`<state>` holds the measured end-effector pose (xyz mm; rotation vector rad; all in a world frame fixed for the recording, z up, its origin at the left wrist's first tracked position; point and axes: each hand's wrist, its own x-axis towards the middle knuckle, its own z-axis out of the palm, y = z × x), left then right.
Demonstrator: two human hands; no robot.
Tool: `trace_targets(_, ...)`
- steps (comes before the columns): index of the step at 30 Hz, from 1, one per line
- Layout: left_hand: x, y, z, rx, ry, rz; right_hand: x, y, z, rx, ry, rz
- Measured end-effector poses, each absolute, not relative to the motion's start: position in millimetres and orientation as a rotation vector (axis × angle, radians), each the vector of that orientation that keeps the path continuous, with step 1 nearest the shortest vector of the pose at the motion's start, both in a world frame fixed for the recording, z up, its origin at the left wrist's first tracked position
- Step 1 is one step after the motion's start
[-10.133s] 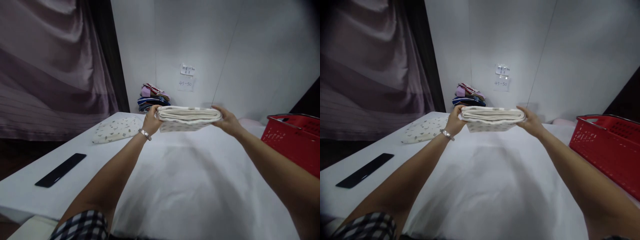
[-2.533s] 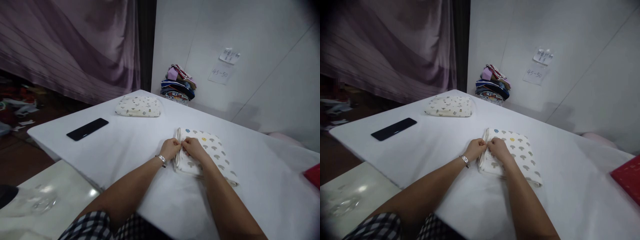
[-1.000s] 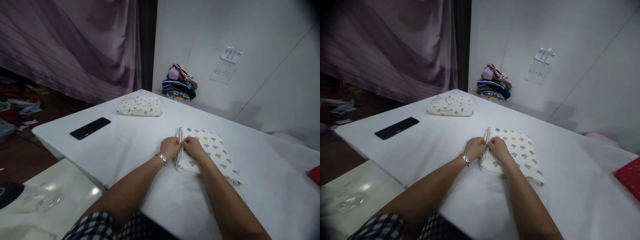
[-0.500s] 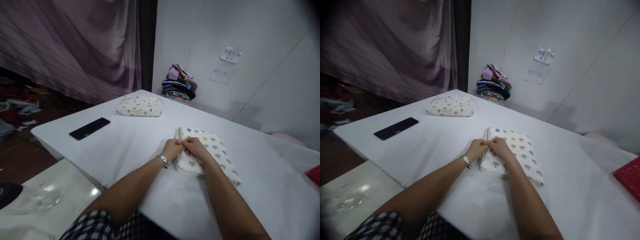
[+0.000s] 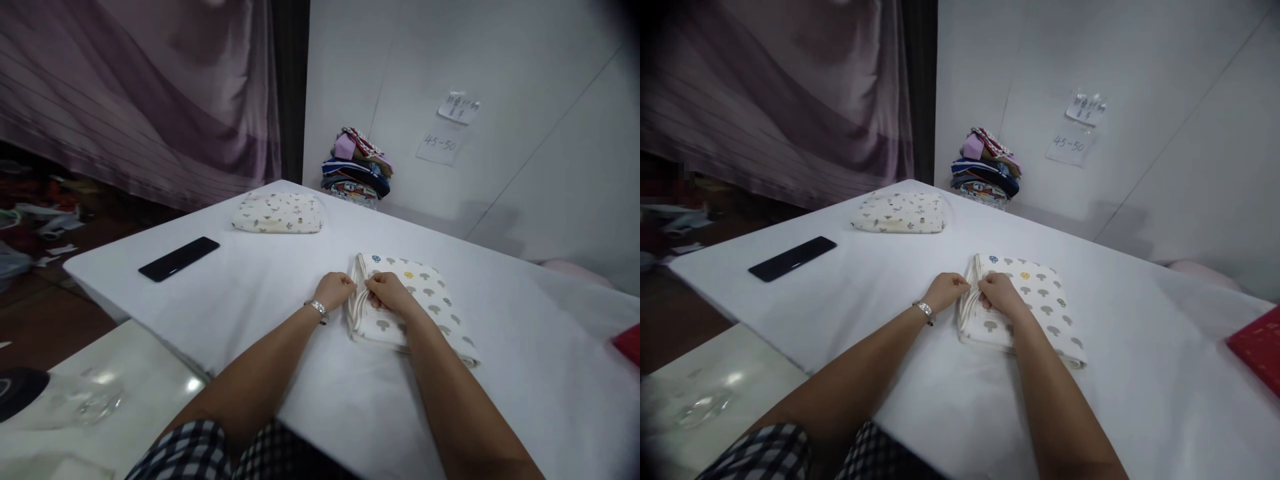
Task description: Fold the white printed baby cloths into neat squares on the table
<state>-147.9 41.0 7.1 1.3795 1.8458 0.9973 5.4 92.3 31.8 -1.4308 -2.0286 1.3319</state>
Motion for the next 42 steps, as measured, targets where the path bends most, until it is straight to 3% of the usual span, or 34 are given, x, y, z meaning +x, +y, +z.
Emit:
trace_targets(14,-135,38,3,1.385,1.844,0.992,5,90,37,-1.424,-2.175,1.069)
trace_targets(33,-124,28,9,1.591,1.882,1.088,-1,88,32,-1.474,-2.205,1.061)
trace_targets(42,-124,22,15,1.595,1.765,1.046,3,91,34,-1.490,-2.142,1.268)
